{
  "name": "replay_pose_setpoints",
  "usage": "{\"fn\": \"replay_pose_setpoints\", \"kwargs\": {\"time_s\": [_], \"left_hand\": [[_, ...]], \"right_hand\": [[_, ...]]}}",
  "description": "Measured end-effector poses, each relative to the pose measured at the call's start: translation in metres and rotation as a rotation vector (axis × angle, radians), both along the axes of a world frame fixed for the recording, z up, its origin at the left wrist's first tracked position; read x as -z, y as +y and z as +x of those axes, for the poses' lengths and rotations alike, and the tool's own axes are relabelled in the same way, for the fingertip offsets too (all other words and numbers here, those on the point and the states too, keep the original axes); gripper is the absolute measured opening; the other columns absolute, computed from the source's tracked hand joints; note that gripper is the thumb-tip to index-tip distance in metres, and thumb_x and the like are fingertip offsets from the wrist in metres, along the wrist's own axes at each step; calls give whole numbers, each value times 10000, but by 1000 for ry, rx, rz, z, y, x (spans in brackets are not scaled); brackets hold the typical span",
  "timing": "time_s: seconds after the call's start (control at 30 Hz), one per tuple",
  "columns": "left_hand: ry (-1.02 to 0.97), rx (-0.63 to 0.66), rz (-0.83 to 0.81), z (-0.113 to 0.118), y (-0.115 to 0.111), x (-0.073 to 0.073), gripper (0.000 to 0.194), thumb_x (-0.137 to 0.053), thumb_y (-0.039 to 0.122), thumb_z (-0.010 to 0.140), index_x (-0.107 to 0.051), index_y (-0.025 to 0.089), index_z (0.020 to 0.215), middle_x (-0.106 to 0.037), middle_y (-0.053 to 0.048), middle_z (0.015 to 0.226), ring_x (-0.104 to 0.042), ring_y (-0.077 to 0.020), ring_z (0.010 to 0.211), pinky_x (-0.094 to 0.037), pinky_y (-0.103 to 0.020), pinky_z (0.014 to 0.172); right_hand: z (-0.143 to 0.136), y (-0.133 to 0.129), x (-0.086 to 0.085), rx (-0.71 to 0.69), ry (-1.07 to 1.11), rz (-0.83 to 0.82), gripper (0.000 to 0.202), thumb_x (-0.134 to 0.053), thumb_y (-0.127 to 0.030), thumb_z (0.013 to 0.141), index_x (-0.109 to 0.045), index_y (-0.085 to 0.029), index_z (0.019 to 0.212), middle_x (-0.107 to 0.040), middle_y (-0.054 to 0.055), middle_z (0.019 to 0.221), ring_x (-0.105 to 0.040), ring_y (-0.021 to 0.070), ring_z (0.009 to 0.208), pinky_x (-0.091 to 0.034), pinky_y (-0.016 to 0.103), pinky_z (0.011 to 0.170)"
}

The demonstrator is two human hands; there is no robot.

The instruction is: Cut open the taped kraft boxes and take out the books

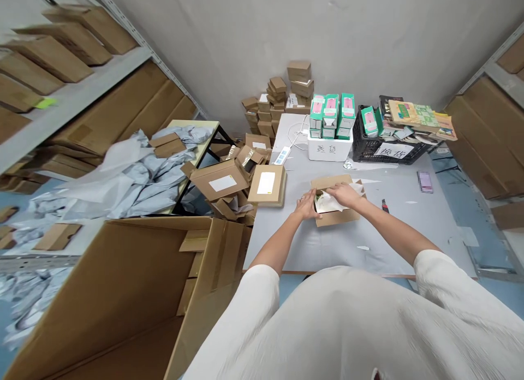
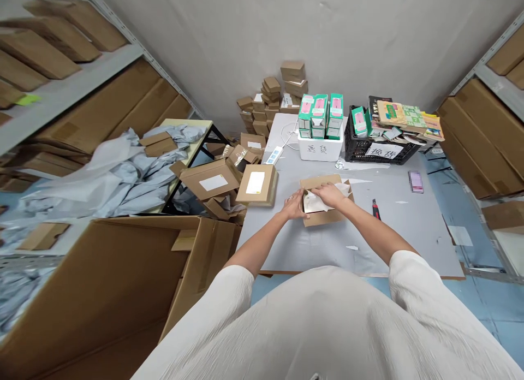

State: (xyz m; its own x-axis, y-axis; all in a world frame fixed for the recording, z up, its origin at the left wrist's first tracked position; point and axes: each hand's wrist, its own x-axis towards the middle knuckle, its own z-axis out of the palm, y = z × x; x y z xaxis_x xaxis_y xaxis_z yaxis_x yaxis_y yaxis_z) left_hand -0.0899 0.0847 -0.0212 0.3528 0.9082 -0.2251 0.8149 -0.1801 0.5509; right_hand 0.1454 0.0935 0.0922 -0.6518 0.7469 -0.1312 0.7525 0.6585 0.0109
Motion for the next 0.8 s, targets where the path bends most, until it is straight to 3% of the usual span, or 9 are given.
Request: {"fn": "replay_pose_setpoints", "kwargs": {"time_s": [0.23,0.5,0.6,0.67,0.8], "left_hand": [[-64,-149,45,6,-2,-3,1492,-987,485,612,-84,311,1787,-211,-182,1846,-383,-509,1585,-339,-564,1229],[-150,-441,223,24,7,-22,871,-789,263,823,-461,226,1630,-412,-222,1742,-412,-463,1570,-306,-606,1257],[-414,-550,237,31,-3,-34,562,-733,312,909,-621,222,1452,-583,-205,1590,-517,-410,1495,-374,-577,1236],[-689,-530,146,34,-9,-45,405,-706,436,970,-691,237,1323,-691,-169,1445,-620,-359,1388,-464,-515,1178],[-1083,-386,-54,43,-13,-68,537,-778,640,917,-717,238,1268,-761,-142,1352,-692,-333,1304,-563,-463,1080]], "right_hand": [[24,14,-35,88,189,40,317,-482,-118,1043,-762,-197,1168,-793,131,1104,-670,298,1037,-426,350,863],[41,15,-48,263,574,72,231,-521,-250,1028,-730,-227,1123,-785,118,1092,-663,322,1019,-468,366,861],[46,14,-59,332,759,87,192,-554,-325,1017,-719,-246,1075,-766,87,957,-662,311,927,-483,377,873],[47,15,-67,376,883,79,188,-585,-374,995,-715,-244,1036,-748,64,900,-653,294,886,-498,380,880],[42,19,-77,379,1146,18,277,-636,-451,921,-718,-207,1023,-767,63,984,-659,274,950,-537,397,935]]}}
